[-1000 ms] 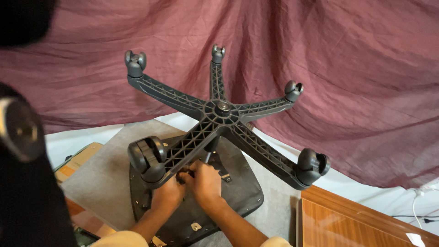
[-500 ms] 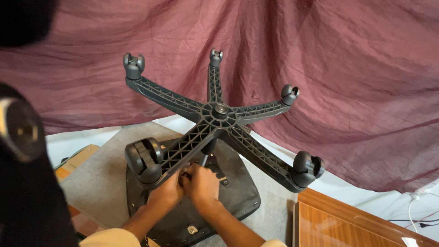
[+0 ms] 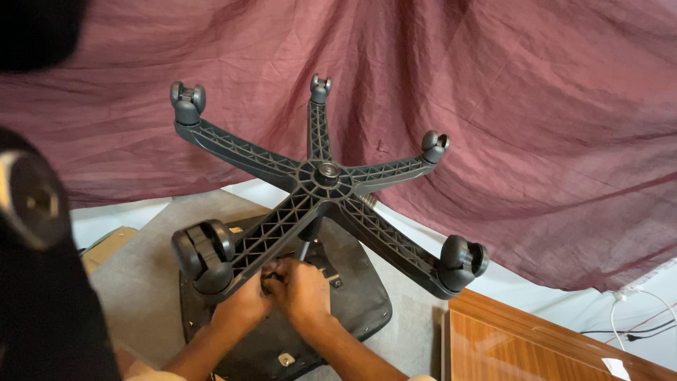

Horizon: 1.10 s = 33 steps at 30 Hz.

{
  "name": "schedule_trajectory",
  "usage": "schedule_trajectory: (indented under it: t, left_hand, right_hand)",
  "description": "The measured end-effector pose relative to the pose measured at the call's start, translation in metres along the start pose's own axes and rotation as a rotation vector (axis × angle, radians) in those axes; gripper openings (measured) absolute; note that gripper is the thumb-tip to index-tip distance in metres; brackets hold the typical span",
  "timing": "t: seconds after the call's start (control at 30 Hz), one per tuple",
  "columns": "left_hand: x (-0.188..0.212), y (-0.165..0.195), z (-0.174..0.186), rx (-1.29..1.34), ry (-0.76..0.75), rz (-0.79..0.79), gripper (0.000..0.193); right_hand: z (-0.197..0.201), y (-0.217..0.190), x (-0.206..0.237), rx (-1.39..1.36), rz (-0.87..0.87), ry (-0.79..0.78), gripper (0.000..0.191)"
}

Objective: The person works on an upside-down office chair resting on its seat, manipulating the tilt mechanism and base by hand. They grip and turn parts under the five-star base throughout the clip, with a screwdriver lying on the chair seat nearby.

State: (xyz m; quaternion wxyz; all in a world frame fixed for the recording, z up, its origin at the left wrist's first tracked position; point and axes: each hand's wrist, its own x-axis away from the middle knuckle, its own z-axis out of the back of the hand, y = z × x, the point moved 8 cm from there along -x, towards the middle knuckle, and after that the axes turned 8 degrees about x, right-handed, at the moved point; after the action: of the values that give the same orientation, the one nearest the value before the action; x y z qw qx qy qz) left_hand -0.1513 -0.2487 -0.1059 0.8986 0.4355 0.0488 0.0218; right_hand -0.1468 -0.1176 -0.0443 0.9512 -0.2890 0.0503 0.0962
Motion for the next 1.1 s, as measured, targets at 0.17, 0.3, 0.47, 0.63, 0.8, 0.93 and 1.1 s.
schedule_trajectory:
  t: [0.17, 0.3, 0.47, 0.63, 0.8, 0.93, 1.1]
  left_hand:
    - [0.0, 0.003, 0.003, 0.122, 0.134, -0.032, 0.031]
    - [-0.009, -0.006, -0.003, 0.009, 0.043, -0.001, 0.031]
    - [-0.008, -0.005, -0.005, 0.064, 0.056, -0.093, 0.034]
    - [0.004, -0.003, 0.001, 0.119, 0.192, -0.094, 0.031]
    - [0.004, -0.028, -0.012, 0.183, -0.035, 0.191, 0.035]
    - [0.003, -0.002, 0.0, 0.136, 0.114, -0.27, 0.035]
    - [0.01, -0.007, -0.004, 0.153, 0.26, -0.286, 0.036]
  right_hand:
    - [0.0, 0.004, -0.007, 0.108, -0.055, -0.016, 0.029]
    - [-0.001, -0.001, -0.008, -0.008, 0.085, 0.066, 0.022]
    - [-0.002, -0.004, -0.008, -0.002, 0.082, 0.076, 0.022]
    - [-0.003, -0.002, -0.007, 0.139, -0.119, -0.073, 0.028]
    - [0.008, -0.015, 0.001, -0.004, 0.095, 0.057, 0.028]
    - [0.003, -0.016, -0.003, -0.111, 0.2, 0.063, 0.019]
    - [-0.003, -0.014, -0.004, -0.007, 0.057, 0.054, 0.016]
